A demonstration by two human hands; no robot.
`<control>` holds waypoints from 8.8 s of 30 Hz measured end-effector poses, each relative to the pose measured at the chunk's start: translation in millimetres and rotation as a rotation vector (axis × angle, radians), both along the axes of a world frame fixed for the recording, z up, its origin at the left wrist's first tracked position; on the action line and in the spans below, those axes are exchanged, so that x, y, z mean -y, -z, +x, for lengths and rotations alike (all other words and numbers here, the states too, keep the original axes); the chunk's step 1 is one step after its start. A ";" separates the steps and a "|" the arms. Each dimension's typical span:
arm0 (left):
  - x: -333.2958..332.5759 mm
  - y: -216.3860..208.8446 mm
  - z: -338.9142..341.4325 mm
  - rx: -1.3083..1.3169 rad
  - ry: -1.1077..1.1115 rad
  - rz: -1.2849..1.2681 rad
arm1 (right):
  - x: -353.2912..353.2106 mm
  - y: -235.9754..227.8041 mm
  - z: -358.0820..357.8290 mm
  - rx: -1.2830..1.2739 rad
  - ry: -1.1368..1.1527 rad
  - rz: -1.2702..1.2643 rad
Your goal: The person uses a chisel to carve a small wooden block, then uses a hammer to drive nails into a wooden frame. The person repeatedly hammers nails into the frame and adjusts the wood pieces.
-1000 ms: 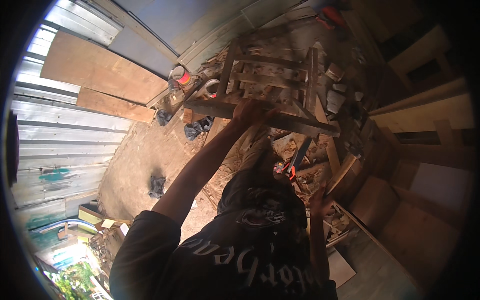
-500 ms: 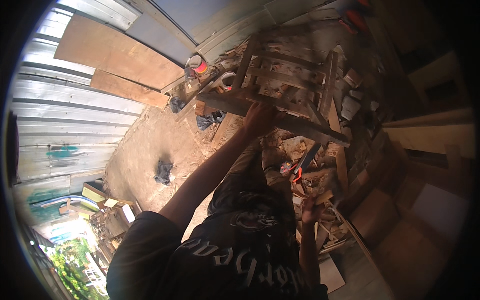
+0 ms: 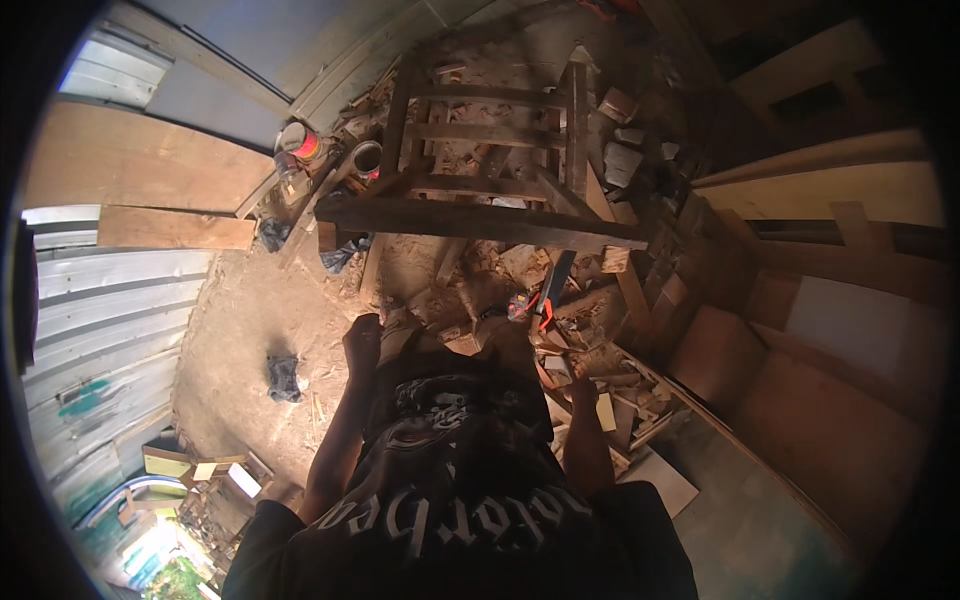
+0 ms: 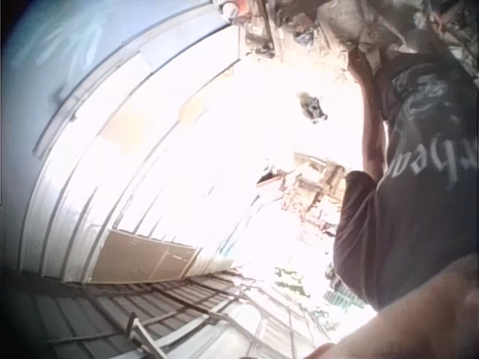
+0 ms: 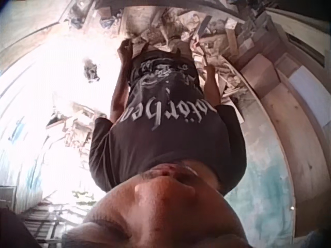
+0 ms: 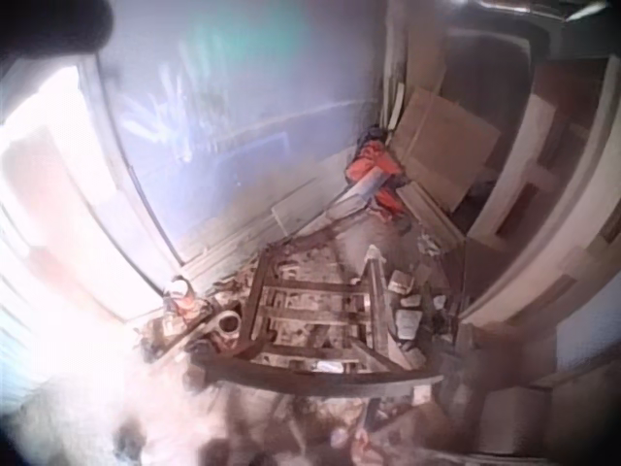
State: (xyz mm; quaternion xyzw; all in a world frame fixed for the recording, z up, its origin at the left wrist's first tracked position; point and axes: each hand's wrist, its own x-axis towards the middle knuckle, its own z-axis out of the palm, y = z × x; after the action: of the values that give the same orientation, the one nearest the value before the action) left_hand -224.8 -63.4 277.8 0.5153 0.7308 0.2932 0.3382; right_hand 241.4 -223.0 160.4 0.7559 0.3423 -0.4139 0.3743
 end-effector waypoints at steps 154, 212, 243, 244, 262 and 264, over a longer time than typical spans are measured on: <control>-232.9 -43.4 373.4 0.332 0.943 0.077 | -253.5 -331.0 48.6 -0.247 -0.046 1.189; -256.7 -68.3 354.2 0.249 1.179 -0.520 | -308.2 -375.2 56.8 -0.482 0.706 0.649; -239.1 -66.6 343.6 -0.106 1.339 -0.297 | -343.5 -400.5 75.1 -0.521 0.799 0.532; -238.4 -67.0 342.7 -0.086 1.333 -0.291 | -345.6 -399.9 74.5 -0.525 0.837 0.591; -230.2 -30.7 346.5 -0.149 1.391 -0.309 | -326.0 -378.1 65.7 -0.384 -0.045 1.203; -230.2 -31.5 345.4 -0.126 1.397 -0.333 | -327.6 -382.1 67.4 -0.401 0.063 0.890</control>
State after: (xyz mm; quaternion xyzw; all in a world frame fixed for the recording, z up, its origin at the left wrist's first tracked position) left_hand 120.6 166.8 309.3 0.8199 0.2837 -0.1369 0.4781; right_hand 308.8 104.7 542.6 0.7579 0.5281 -0.3762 -0.0712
